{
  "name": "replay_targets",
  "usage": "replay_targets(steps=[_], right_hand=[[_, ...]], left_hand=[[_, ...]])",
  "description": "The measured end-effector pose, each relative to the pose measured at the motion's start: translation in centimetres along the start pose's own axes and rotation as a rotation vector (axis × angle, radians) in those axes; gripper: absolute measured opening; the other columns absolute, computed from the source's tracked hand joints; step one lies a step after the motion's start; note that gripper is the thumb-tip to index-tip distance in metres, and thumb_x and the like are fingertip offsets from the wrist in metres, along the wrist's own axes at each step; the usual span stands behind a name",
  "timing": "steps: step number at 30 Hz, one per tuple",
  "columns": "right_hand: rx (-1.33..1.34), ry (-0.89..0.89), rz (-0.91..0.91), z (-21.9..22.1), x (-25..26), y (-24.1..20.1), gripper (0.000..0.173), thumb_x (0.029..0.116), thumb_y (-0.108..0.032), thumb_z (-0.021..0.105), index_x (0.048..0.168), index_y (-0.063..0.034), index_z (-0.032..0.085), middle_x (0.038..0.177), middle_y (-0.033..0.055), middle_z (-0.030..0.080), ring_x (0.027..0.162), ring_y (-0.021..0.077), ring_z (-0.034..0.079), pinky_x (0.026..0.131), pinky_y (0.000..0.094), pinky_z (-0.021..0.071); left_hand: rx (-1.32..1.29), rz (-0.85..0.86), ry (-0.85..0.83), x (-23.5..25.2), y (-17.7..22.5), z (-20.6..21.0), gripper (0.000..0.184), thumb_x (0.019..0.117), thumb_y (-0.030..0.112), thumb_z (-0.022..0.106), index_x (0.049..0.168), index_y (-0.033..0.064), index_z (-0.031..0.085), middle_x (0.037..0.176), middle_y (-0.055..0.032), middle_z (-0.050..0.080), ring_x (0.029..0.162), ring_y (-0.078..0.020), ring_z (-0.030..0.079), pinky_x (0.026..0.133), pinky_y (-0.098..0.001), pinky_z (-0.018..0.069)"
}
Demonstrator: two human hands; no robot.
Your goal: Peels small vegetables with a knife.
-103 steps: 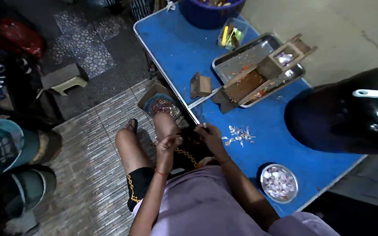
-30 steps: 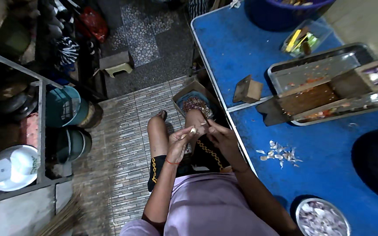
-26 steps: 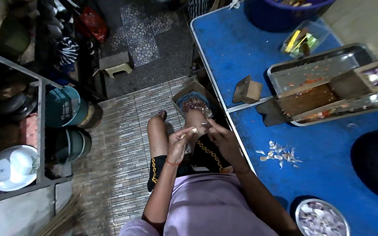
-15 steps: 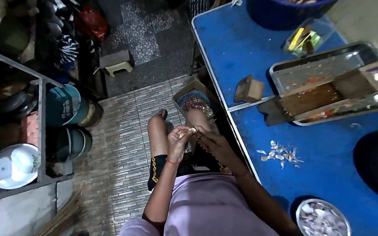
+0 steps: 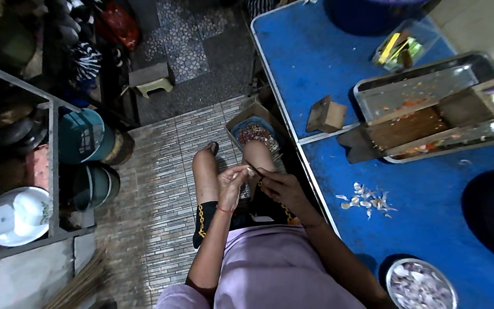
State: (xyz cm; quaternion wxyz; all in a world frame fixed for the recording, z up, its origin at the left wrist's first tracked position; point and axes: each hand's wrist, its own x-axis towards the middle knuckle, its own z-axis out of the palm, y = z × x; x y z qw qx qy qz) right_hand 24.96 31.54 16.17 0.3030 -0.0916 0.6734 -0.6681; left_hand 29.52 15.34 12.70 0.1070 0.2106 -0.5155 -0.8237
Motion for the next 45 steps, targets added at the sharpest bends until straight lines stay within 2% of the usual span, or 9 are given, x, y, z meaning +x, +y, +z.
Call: replay_targets(steps=[4, 10, 13, 15, 17, 21, 28, 34, 45], right_hand=[[0.065, 0.033, -0.013, 0.3, 0.2, 0.9, 0.032, 0.1038, -0.004, 0.050, 0.133, 0.0025, 0.064, 0.077, -0.0050, 0.064, 0.056, -0.0038, 0.049, 0.051, 0.0123, 0.0410], [-0.030, 0.052, -0.076, 0.3, 0.2, 0.9, 0.032, 0.1040, -0.004, 0.049, 0.130, 0.0032, 0.065, 0.080, -0.0051, 0.064, 0.063, -0.0045, 0.052, 0.057, 0.0128, 0.0450], [-0.026, 0.143, -0.018, -0.7, 0.3, 0.3, 0.033, 0.1052, -0.007, 0.051, 0.135, 0.0014, 0.062, 0.089, -0.0018, 0.068, 0.064, -0.0025, 0.053, 0.057, 0.0148, 0.0454], [-0.033, 0.191, -0.064, -1.5, 0.6, 0.5, 0.036, 0.1049, -0.009, 0.051, 0.139, 0.0010, 0.060, 0.083, -0.0028, 0.066, 0.060, -0.0024, 0.050, 0.053, 0.0147, 0.0428], [-0.069, 0.192, -0.097, -1.7, 0.7, 0.8, 0.037, 0.1055, -0.009, 0.050, 0.140, 0.0011, 0.058, 0.081, -0.0033, 0.063, 0.060, -0.0021, 0.050, 0.054, 0.0147, 0.0428], [-0.151, 0.085, -0.122, -1.1, 0.7, 1.7, 0.038, 0.1071, -0.012, 0.048, 0.142, -0.0014, 0.058, 0.098, 0.0014, 0.068, 0.071, -0.0018, 0.055, 0.065, 0.0162, 0.0477], [-0.217, -0.043, -0.123, -0.8, 0.5, 1.6, 0.037, 0.1066, -0.014, 0.047, 0.140, -0.0038, 0.061, 0.084, -0.0035, 0.061, 0.070, -0.0016, 0.052, 0.068, 0.0170, 0.0470], [-0.273, -0.097, -0.120, -0.8, 0.5, 2.0, 0.038, 0.1068, -0.016, 0.047, 0.141, -0.0069, 0.061, 0.081, -0.0048, 0.061, 0.068, -0.0017, 0.051, 0.067, 0.0178, 0.0462], [-0.492, -0.059, -0.157, -0.8, 0.1, 1.9, 0.037, 0.1072, -0.021, 0.052, 0.141, -0.0118, 0.064, 0.101, 0.0100, 0.073, 0.084, 0.0119, 0.065, 0.082, 0.0338, 0.0545]], left_hand=[[0.003, -0.042, -0.022, 0.0, -0.1, 0.3, 0.022, 0.1003, -0.001, 0.053, 0.107, -0.0021, 0.074, 0.096, -0.0049, 0.076, 0.088, -0.0100, 0.071, 0.086, -0.0287, 0.0591], [0.072, -0.021, -0.052, 0.3, -0.2, -0.2, 0.021, 0.0883, -0.003, 0.071, 0.109, -0.0010, 0.075, 0.095, -0.0068, 0.076, 0.084, -0.0096, 0.070, 0.079, -0.0273, 0.0589], [0.046, -0.030, -0.107, 0.2, 0.1, -0.6, 0.026, 0.0924, -0.001, 0.066, 0.117, -0.0032, 0.072, 0.101, -0.0086, 0.076, 0.089, -0.0119, 0.071, 0.084, -0.0293, 0.0592], [-0.013, -0.048, -0.137, 0.2, 0.3, -0.9, 0.033, 0.0946, -0.003, 0.060, 0.127, -0.0057, 0.064, 0.104, -0.0099, 0.076, 0.093, -0.0143, 0.072, 0.088, -0.0310, 0.0593], [-0.080, -0.065, -0.130, 0.2, 0.5, -0.8, 0.024, 0.0962, -0.004, 0.057, 0.119, -0.0033, 0.065, 0.103, -0.0111, 0.075, 0.093, -0.0161, 0.073, 0.088, -0.0314, 0.0595], [-0.097, -0.058, -0.112, 0.2, 0.6, -0.6, 0.020, 0.0974, -0.003, 0.056, 0.109, -0.0020, 0.072, 0.103, -0.0111, 0.075, 0.093, -0.0155, 0.072, 0.087, -0.0299, 0.0590], [-0.129, -0.022, -0.078, 0.3, 0.0, -0.7, 0.015, 0.0927, -0.008, 0.061, 0.097, 0.0031, 0.070, 0.090, -0.0062, 0.075, 0.083, -0.0134, 0.072, 0.083, -0.0305, 0.0601], [-0.061, -0.037, -0.020, 0.2, 0.1, -0.7, 0.020, 0.0961, -0.009, 0.054, 0.100, 0.0012, 0.071, 0.090, -0.0034, 0.075, 0.081, -0.0100, 0.071, 0.081, -0.0280, 0.0600], [-0.031, -0.047, -0.001, 0.3, -0.2, -0.8, 0.020, 0.0961, -0.009, 0.054, 0.097, -0.0002, 0.073, 0.095, -0.0057, 0.076, 0.083, -0.0094, 0.071, 0.080, -0.0267, 0.0595]])
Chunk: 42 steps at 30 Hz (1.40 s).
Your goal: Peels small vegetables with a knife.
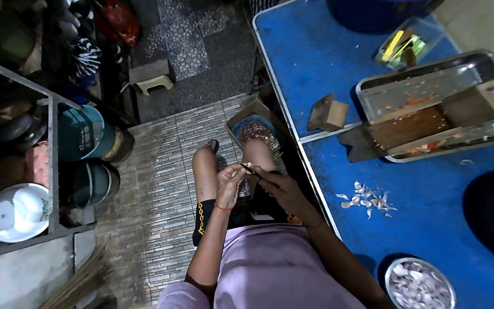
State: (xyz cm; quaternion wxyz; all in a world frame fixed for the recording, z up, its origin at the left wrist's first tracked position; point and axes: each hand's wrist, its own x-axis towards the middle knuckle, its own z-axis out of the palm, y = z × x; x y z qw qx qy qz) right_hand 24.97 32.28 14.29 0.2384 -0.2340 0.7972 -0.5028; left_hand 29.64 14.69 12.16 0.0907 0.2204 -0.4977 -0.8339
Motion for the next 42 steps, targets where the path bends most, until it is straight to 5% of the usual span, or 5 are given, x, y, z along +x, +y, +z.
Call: replay_targets(steps=[7, 22, 26, 31, 42], right_hand=[[0.530, -0.011, 0.209, -0.5, 0.4, -1.4, 0.036, 0.1039, -0.006, 0.048, 0.137, -0.0020, 0.062, 0.074, -0.0075, 0.059, 0.056, -0.0040, 0.046, 0.050, 0.0125, 0.0383], [0.388, 0.138, 0.049, 0.3, 0.1, -0.7, 0.037, 0.1045, -0.007, 0.049, 0.138, 0.0015, 0.060, 0.089, -0.0030, 0.063, 0.066, -0.0050, 0.049, 0.060, 0.0124, 0.0426], [0.218, 0.133, 0.044, 1.1, -0.2, -0.2, 0.038, 0.1061, -0.014, 0.049, 0.139, -0.0005, 0.061, 0.110, 0.0077, 0.070, 0.081, -0.0008, 0.058, 0.078, 0.0199, 0.0500], [-0.057, 0.145, -0.073, 2.4, -0.5, 0.1, 0.041, 0.1066, -0.020, 0.050, 0.145, -0.0069, 0.060, 0.123, 0.0170, 0.072, 0.103, 0.0275, 0.071, 0.092, 0.0485, 0.0558], [-0.309, 0.324, -0.264, 3.4, -0.1, 0.6, 0.041, 0.1026, -0.010, 0.053, 0.142, -0.0082, 0.063, 0.100, 0.0171, 0.076, 0.077, 0.0334, 0.074, 0.068, 0.0518, 0.0592]], left_hand=[[-0.034, -0.059, -0.059, -0.1, 0.4, 0.1, 0.023, 0.0973, -0.008, 0.052, 0.100, 0.0006, 0.074, 0.089, -0.0025, 0.075, 0.080, -0.0070, 0.070, 0.080, -0.0240, 0.0583], [-0.369, -0.235, -0.014, 0.3, 0.5, 0.2, 0.026, 0.0960, -0.008, 0.047, 0.110, 0.0005, 0.068, 0.101, -0.0090, 0.074, 0.090, -0.0132, 0.072, 0.083, -0.0247, 0.0590], [-0.362, -0.233, 0.037, 0.1, 0.8, 0.7, 0.028, 0.0968, -0.009, 0.047, 0.115, -0.0015, 0.066, 0.104, -0.0085, 0.073, 0.093, -0.0143, 0.071, 0.088, -0.0272, 0.0582], [-0.357, -0.233, 0.081, -0.2, 1.1, 1.4, 0.030, 0.0976, -0.010, 0.042, 0.113, -0.0011, 0.066, 0.102, -0.0071, 0.073, 0.090, -0.0126, 0.071, 0.085, -0.0258, 0.0583], [-0.398, -0.289, 0.113, -0.6, 0.5, 1.9, 0.031, 0.0988, -0.008, 0.040, 0.118, 0.0004, 0.063, 0.104, -0.0062, 0.071, 0.094, -0.0134, 0.069, 0.088, -0.0282, 0.0573]])
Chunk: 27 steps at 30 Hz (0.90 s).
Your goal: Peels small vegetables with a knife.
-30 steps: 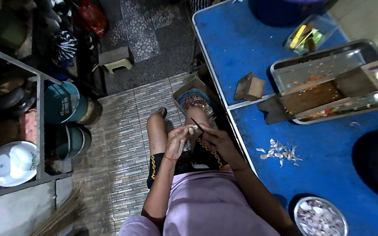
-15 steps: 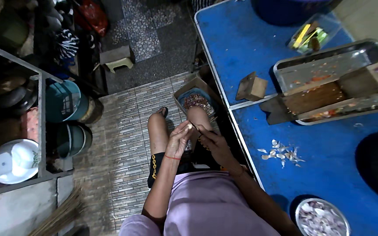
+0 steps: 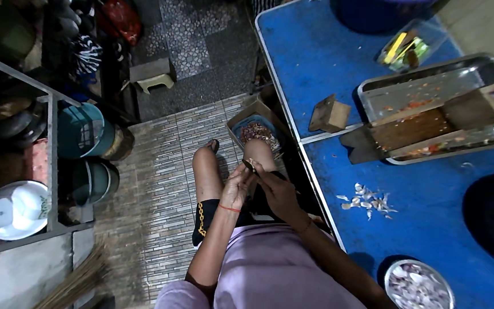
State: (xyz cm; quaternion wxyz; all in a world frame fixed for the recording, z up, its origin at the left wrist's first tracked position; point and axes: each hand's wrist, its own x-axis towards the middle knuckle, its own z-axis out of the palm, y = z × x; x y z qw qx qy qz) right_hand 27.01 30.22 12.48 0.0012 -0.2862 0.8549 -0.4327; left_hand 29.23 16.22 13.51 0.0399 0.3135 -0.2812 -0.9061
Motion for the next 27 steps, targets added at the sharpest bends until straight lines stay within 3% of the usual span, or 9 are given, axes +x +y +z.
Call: replay_targets(steps=[3, 5, 7, 8, 10, 12, 20, 24, 27], right_hand=[[0.008, 0.007, 0.009, -0.1, 0.1, 0.0, 0.039, 0.1014, -0.008, 0.054, 0.138, -0.0076, 0.066, 0.100, 0.0177, 0.076, 0.078, 0.0342, 0.074, 0.068, 0.0522, 0.0593], [0.117, -0.038, 0.118, -0.3, 0.2, 0.2, 0.035, 0.1010, -0.007, 0.054, 0.133, -0.0032, 0.069, 0.101, 0.0198, 0.076, 0.084, 0.0325, 0.073, 0.076, 0.0521, 0.0587], [0.333, -0.146, 0.329, -1.1, 0.7, 0.1, 0.035, 0.1046, -0.010, 0.052, 0.136, -0.0035, 0.066, 0.106, 0.0111, 0.074, 0.085, 0.0127, 0.066, 0.081, 0.0327, 0.0551], [0.480, -0.164, 0.414, -1.5, 1.1, -0.1, 0.035, 0.1050, -0.010, 0.050, 0.136, -0.0030, 0.064, 0.096, 0.0025, 0.069, 0.075, 0.0014, 0.057, 0.070, 0.0201, 0.0496], [0.746, -0.163, 0.548, -2.2, 1.7, -0.6, 0.036, 0.1048, -0.006, 0.049, 0.138, -0.0007, 0.060, 0.081, -0.0042, 0.063, 0.059, -0.0038, 0.048, 0.054, 0.0136, 0.0418], [0.864, -0.177, 0.621, -2.6, 1.8, -0.8, 0.038, 0.1054, -0.006, 0.047, 0.141, -0.0013, 0.058, 0.072, -0.0058, 0.058, 0.052, -0.0023, 0.045, 0.047, 0.0140, 0.0382], [0.999, -0.123, 0.629, -2.9, 1.7, 0.5, 0.041, 0.1056, -0.009, 0.042, 0.144, -0.0032, 0.054, 0.070, -0.0047, 0.055, 0.050, 0.0010, 0.046, 0.046, 0.0155, 0.0402], [0.822, -0.092, 0.582, -3.2, 2.3, 0.9, 0.043, 0.1073, -0.013, 0.042, 0.149, -0.0024, 0.050, 0.072, -0.0061, 0.054, 0.051, -0.0001, 0.042, 0.047, 0.0161, 0.0370], [0.591, -0.102, 0.456, -2.2, 2.9, 1.8, 0.039, 0.1058, -0.024, 0.055, 0.136, -0.0011, 0.063, 0.087, 0.0001, 0.066, 0.065, 0.0009, 0.052, 0.060, 0.0208, 0.0466]], left_hand=[[0.016, 0.019, -0.059, 0.5, -0.3, -0.7, 0.032, 0.0979, -0.008, 0.039, 0.119, -0.0002, 0.062, 0.107, -0.0068, 0.071, 0.097, -0.0138, 0.069, 0.091, -0.0290, 0.0569], [0.020, 0.020, -0.067, 0.5, -0.4, -0.8, 0.034, 0.0965, -0.009, 0.038, 0.121, -0.0003, 0.061, 0.107, -0.0077, 0.070, 0.097, -0.0148, 0.069, 0.091, -0.0301, 0.0569], [0.006, 0.005, -0.043, 0.3, -0.2, -0.5, 0.033, 0.0976, -0.009, 0.038, 0.120, 0.0001, 0.061, 0.105, -0.0081, 0.071, 0.095, -0.0168, 0.070, 0.090, -0.0322, 0.0582], [-0.001, -0.005, -0.042, 0.2, -0.1, -0.4, 0.032, 0.0982, -0.008, 0.039, 0.119, 0.0006, 0.061, 0.103, -0.0079, 0.072, 0.094, -0.0171, 0.071, 0.089, -0.0323, 0.0586], [-0.011, -0.024, -0.075, 0.4, -0.2, -0.6, 0.036, 0.0965, -0.008, 0.039, 0.124, 0.0010, 0.060, 0.104, -0.0077, 0.072, 0.095, -0.0167, 0.071, 0.090, -0.0319, 0.0578], [-0.033, -0.051, -0.093, 0.5, -0.3, -0.8, 0.037, 0.0969, -0.008, 0.039, 0.127, 0.0011, 0.059, 0.106, -0.0077, 0.072, 0.096, -0.0167, 0.071, 0.091, -0.0321, 0.0576], [-0.134, -0.066, -0.146, 1.0, -0.3, -1.6, 0.031, 0.0973, -0.005, 0.042, 0.115, 0.0019, 0.066, 0.102, -0.0077, 0.074, 0.090, -0.0129, 0.071, 0.084, -0.0250, 0.0588], [-0.254, -0.096, -0.114, 0.9, 0.0, -1.5, 0.024, 0.0982, -0.004, 0.047, 0.106, 0.0036, 0.068, 0.095, -0.0078, 0.074, 0.083, -0.0116, 0.072, 0.079, -0.0213, 0.0593], [-0.311, -0.123, -0.109, 1.0, 0.1, -1.4, 0.020, 0.1008, 0.000, 0.047, 0.101, 0.0048, 0.066, 0.091, -0.0077, 0.071, 0.078, -0.0110, 0.070, 0.074, -0.0198, 0.0592]])
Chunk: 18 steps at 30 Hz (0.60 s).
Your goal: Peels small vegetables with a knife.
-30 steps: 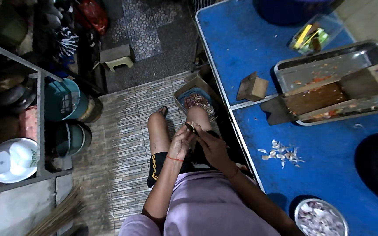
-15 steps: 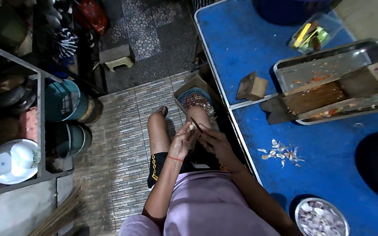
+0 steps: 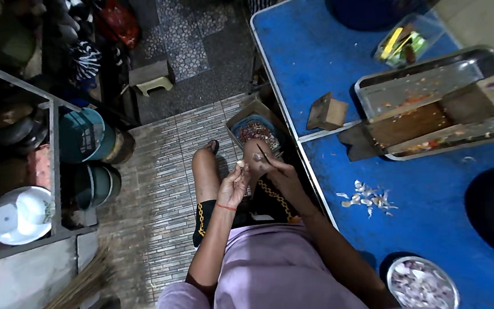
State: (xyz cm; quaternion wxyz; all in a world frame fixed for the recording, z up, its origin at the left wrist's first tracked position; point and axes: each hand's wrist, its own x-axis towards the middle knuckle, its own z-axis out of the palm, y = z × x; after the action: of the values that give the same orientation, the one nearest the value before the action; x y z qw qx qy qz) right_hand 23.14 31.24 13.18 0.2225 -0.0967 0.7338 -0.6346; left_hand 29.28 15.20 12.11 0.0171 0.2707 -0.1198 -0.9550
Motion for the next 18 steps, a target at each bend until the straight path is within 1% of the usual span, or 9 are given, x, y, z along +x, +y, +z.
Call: replay_targets(steps=[1, 2, 3, 6, 8, 10, 13, 16, 18], right_hand=[[-0.087, 0.025, -0.068, 0.3, 0.5, 0.4, 0.035, 0.1049, -0.027, 0.058, 0.124, 0.0000, 0.070, 0.089, 0.0028, 0.070, 0.069, 0.0023, 0.057, 0.066, 0.0237, 0.0510], [-0.180, 0.075, -0.140, 0.7, 1.1, 0.7, 0.031, 0.1037, -0.028, 0.060, 0.107, -0.0007, 0.075, 0.081, 0.0031, 0.069, 0.068, 0.0041, 0.059, 0.066, 0.0269, 0.0525], [-0.273, 0.132, -0.196, 1.2, 1.7, 0.9, 0.033, 0.1026, -0.029, 0.061, 0.090, -0.0024, 0.075, 0.069, 0.0026, 0.064, 0.061, 0.0069, 0.056, 0.060, 0.0298, 0.0495], [-0.428, 0.201, -0.234, 2.0, 3.0, 0.9, 0.031, 0.0977, -0.023, 0.069, 0.077, -0.0009, 0.073, 0.061, 0.0091, 0.060, 0.056, 0.0184, 0.056, 0.056, 0.0400, 0.0469], [-0.436, 0.171, -0.248, 2.2, 3.6, 1.0, 0.019, 0.0935, -0.018, 0.073, 0.085, -0.0004, 0.074, 0.073, 0.0119, 0.067, 0.065, 0.0222, 0.063, 0.063, 0.0438, 0.0531], [-0.418, 0.124, -0.244, 2.4, 3.5, 0.4, 0.015, 0.0937, -0.014, 0.073, 0.101, -0.0011, 0.074, 0.086, 0.0140, 0.072, 0.073, 0.0245, 0.068, 0.069, 0.0457, 0.0561], [-0.448, 0.041, -0.259, 2.5, 2.2, -0.8, 0.038, 0.1043, -0.027, 0.059, 0.134, -0.0038, 0.066, 0.114, 0.0190, 0.073, 0.097, 0.0335, 0.072, 0.086, 0.0555, 0.0567], [-0.454, -0.079, -0.194, 2.8, 0.7, -1.5, 0.045, 0.1093, -0.029, 0.041, 0.149, -0.0121, 0.056, 0.107, 0.0174, 0.072, 0.088, 0.0304, 0.069, 0.082, 0.0531, 0.0554], [-0.438, -0.125, -0.181, 2.9, -0.3, -1.6, 0.043, 0.1090, -0.025, 0.043, 0.148, -0.0140, 0.057, 0.103, 0.0167, 0.072, 0.087, 0.0293, 0.067, 0.082, 0.0520, 0.0542]], left_hand=[[-0.008, -0.002, 0.016, 0.0, 0.0, 0.1, 0.019, 0.1016, 0.001, 0.047, 0.101, 0.0047, 0.066, 0.091, -0.0080, 0.071, 0.078, -0.0116, 0.071, 0.075, -0.0205, 0.0597], [-0.011, 0.000, 0.041, 0.0, 0.1, 0.3, 0.020, 0.1021, 0.001, 0.047, 0.101, 0.0046, 0.067, 0.091, -0.0080, 0.072, 0.079, -0.0121, 0.072, 0.075, -0.0209, 0.0599], [-0.010, 0.002, 0.061, 0.0, 0.1, 0.4, 0.020, 0.1029, 0.002, 0.047, 0.101, 0.0050, 0.066, 0.091, -0.0077, 0.071, 0.080, -0.0123, 0.072, 0.076, -0.0212, 0.0599], [-0.026, 0.016, 0.050, 0.1, 0.2, 0.1, 0.017, 0.1020, 0.001, 0.048, 0.105, 0.0047, 0.065, 0.094, -0.0088, 0.071, 0.081, -0.0136, 0.072, 0.078, -0.0224, 0.0599], [-0.032, 0.028, 0.034, 0.2, 0.2, -0.1, 0.017, 0.1015, 0.001, 0.050, 0.105, 0.0034, 0.066, 0.096, -0.0102, 0.072, 0.083, -0.0146, 0.073, 0.080, -0.0231, 0.0602], [-0.027, 0.046, 0.045, 0.2, 0.2, 0.0, 0.018, 0.1022, 0.001, 0.048, 0.106, 0.0032, 0.066, 0.098, -0.0105, 0.072, 0.085, -0.0154, 0.073, 0.081, -0.0240, 0.0603], [0.013, 0.084, 0.068, 0.1, 0.3, -0.1, 0.022, 0.1026, -0.002, 0.044, 0.108, 0.0035, 0.065, 0.098, -0.0091, 0.072, 0.086, -0.0142, 0.072, 0.082, -0.0240, 0.0600], [0.080, 0.126, 0.056, 0.1, 0.3, -0.1, 0.027, 0.1021, -0.003, 0.041, 0.111, 0.0044, 0.064, 0.097, -0.0062, 0.073, 0.086, -0.0116, 0.072, 0.083, -0.0232, 0.0595], [0.124, 0.156, 0.055, 0.0, 0.4, 0.1, 0.028, 0.1017, -0.006, 0.039, 0.113, 0.0044, 0.063, 0.099, -0.0051, 0.073, 0.089, -0.0111, 0.071, 0.084, -0.0236, 0.0592]])
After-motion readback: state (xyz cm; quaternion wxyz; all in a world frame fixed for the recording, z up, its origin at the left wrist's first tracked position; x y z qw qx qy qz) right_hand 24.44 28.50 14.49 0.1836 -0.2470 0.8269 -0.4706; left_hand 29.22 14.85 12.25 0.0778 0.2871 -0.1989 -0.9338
